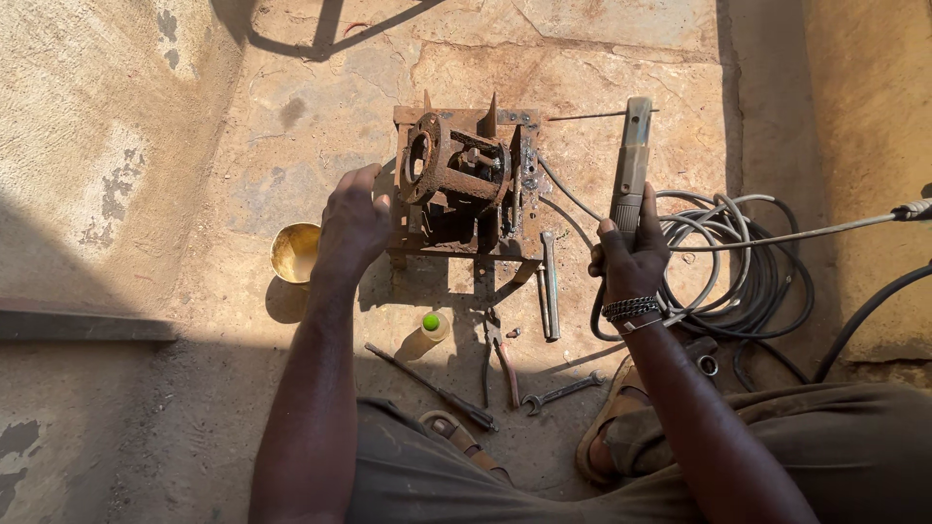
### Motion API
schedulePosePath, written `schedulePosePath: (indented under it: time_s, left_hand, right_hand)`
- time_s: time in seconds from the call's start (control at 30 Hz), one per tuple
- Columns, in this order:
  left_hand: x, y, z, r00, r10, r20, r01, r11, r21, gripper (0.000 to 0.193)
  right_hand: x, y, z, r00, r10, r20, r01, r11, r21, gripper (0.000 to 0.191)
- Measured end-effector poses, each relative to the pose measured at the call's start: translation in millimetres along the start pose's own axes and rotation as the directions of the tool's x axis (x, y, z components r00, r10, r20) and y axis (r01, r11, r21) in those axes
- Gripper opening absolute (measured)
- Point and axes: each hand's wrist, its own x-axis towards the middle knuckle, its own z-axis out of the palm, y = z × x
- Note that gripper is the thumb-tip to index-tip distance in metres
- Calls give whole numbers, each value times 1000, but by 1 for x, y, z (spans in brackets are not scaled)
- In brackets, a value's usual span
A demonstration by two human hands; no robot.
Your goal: The person welds a metal part using a welding torch, then pours liquid from a plastic bottle onto the welded area. They use a wrench to tighten a bolt on the metal assembly.
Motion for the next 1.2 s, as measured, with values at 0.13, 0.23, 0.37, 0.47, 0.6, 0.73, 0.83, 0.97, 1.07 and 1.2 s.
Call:
schedulePosePath:
  time_s: [0.13,0.23,0.37,0.47,0.6,0.73,0.83,0.97,1.07,1.2]
  left_hand:
    - [0,15,0,1000,2,23,-1,1000,-24,49]
    - [-4,18,-1,999,12,33,-11,1000,-11,48]
    - [-6,18,-2,995,-49,89,50,999,-9,53]
    - [-4,18,-2,993,-44,113,42,999,16,52]
    - [-5,19,-4,989,-59,132,59,998,4,52]
    - [-7,18,-5,990,-51,128,51,999,7,52]
    - [-7,16,-4,992,-28,121,26,1000,11,53]
    - [-8,13,-5,994,-18,105,16,1000,19,49]
    - [-10,12,-6,995,-9,100,6,1000,24,49]
    - [-12,12,-7,996,0,89,-2,1000,19,51]
  right_hand:
    - [-17,14,0,932,-295,212,351,882,-315,74]
    - [-23,20,0,856,-416,307,516,735,-441,70]
    - [-25,21,4,877,-368,309,475,756,-450,69]
    - [-27,21,8,879,-366,306,476,720,-506,70]
    - [-28,19,11,863,-394,317,505,700,-505,71]
    - [-27,18,13,871,-379,314,491,711,-503,71]
    - [-27,18,15,871,-377,315,491,700,-519,72]
    - [-28,18,17,866,-385,320,500,701,-509,71]
    - [-29,17,17,860,-395,323,509,704,-496,70]
    - [-30,17,17,853,-397,338,514,749,-418,72]
